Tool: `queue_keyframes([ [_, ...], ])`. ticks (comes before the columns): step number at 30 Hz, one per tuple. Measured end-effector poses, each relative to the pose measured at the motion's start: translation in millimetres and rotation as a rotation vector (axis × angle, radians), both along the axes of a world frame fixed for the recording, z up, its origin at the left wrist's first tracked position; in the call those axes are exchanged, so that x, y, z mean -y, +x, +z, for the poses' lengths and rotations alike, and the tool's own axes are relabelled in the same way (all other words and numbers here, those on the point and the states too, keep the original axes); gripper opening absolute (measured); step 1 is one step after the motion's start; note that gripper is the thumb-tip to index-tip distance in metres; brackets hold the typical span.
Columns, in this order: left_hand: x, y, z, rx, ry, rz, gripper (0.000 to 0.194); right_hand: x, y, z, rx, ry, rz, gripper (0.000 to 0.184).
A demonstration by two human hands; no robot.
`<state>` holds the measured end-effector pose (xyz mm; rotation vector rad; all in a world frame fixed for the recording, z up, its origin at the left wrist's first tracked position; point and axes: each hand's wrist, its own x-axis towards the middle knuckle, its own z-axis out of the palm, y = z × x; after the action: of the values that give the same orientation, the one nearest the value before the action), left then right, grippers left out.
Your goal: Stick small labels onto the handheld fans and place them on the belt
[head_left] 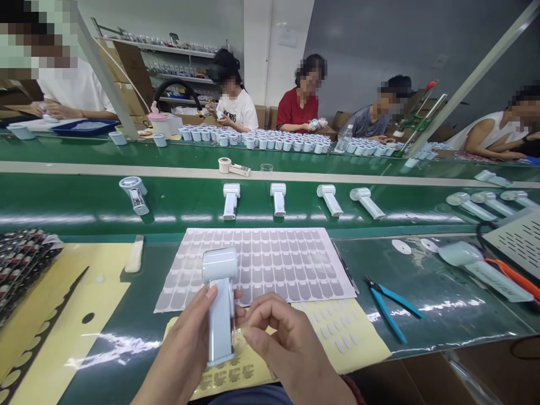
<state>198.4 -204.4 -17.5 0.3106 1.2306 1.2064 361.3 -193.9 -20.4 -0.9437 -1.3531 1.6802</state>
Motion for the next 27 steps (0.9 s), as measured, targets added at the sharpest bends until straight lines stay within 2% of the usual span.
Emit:
queue_keyframes([
  [4, -8.2, 6.5, 2.7, 0.072, 0.031, 0.065, 0.036, -12.4, -12.6, 13.2, 0.141, 0.038, 0.022, 0.008],
  [12, -18.6, 12.6, 12.7, 0.018, 0.054, 0.07, 0.027, -26.1, -16.3, 11.9, 0.237, 0.121, 0.021, 0.011],
  [18, -20.9, 13.0, 18.0, 0.102, 0.099, -0.017, 0.038, -31.4, -16.3, 10.8, 0.308, 0.341, -0.05, 0.017],
  [21, -19.3, 13.8, 22.3, 0.065, 0.16, -0.104, 0.052, -38.1, -15.6, 11.8, 0.186, 0.222, -0.052, 0.013],
  [24, -23.0, 11.8, 23.4, 0.039, 0.154, -0.152, 0.063, -44.9, -16.1, 11.6, -0.061, 0.042, -0.071, 0.017],
  [26, -32.2, 5.3, 21.4, 0.012, 0.122, -0.148, 0.065, -50.3, -14.0, 10.9, -0.173, 0.013, -0.147, 0.027],
  [27, -39.6, -0.1, 19.9, -0.01, 0.107, -0.141, 0.064, -54.1, -10.8, 10.4, -0.161, 0.045, -0.19, 0.029],
])
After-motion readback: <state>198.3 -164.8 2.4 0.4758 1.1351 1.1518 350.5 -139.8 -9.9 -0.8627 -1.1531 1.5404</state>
